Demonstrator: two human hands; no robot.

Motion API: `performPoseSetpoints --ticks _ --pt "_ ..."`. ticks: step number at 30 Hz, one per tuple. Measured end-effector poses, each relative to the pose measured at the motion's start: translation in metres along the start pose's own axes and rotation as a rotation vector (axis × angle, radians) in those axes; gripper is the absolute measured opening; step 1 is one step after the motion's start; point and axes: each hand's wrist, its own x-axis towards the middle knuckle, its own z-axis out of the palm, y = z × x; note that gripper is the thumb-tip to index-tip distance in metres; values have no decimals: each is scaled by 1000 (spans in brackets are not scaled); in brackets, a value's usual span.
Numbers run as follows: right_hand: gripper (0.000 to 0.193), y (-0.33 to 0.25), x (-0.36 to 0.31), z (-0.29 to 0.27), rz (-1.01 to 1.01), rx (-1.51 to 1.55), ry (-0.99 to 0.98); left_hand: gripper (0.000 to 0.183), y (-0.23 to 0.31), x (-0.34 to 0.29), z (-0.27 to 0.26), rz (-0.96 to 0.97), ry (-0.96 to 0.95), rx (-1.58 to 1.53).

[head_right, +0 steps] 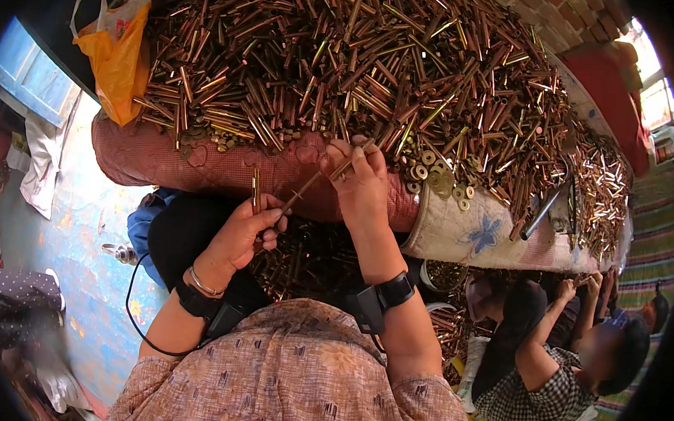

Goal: The person sits on the floor and assembles metal bolts by sliding two washers onto each bolt by hand. The person repeatedly picks up a bolt from a large pile, places two washers on it, and then sets the assembled bolt down next to them.

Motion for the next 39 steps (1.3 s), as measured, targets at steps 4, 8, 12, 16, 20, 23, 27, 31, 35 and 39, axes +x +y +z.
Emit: performPoseSetpoints --ticks 4,8,12,16,20,23,27,31,35,39 --pt "17 8 0 -3 56 131 41 9 -3 1 -1 21 -40 12" --pt "14 12 1 -3 82 167 49 8 -4 2 -1 30 -27 41" --pt "12 9 3 -1 106 120 71 9 -5 2 -2 23 -28 36" --pt "11 8 -1 2 100 -44 29 9 -7 3 -1 13 -41 -13" --pt "10 11 -6 6 154 -77 13 14 -6 5 1 0 -53 -51" --pt "11 16 -11 11 133 -291 42 19 -4 5 4 28 -56 -82" --pt "15 23 -20 18 190 -538 -80 24 -2 4 8 45 -57 -35" --pt "14 21 -19 22 231 -593 -79 25 -2 3 8 48 -22 -42" --pt "12 23 -18 23 188 -624 -94 21 -1 6 5 45 29 -54" --pt "10 26 -18 22 242 -580 -33 16 -3 9 3 33 19 -50"
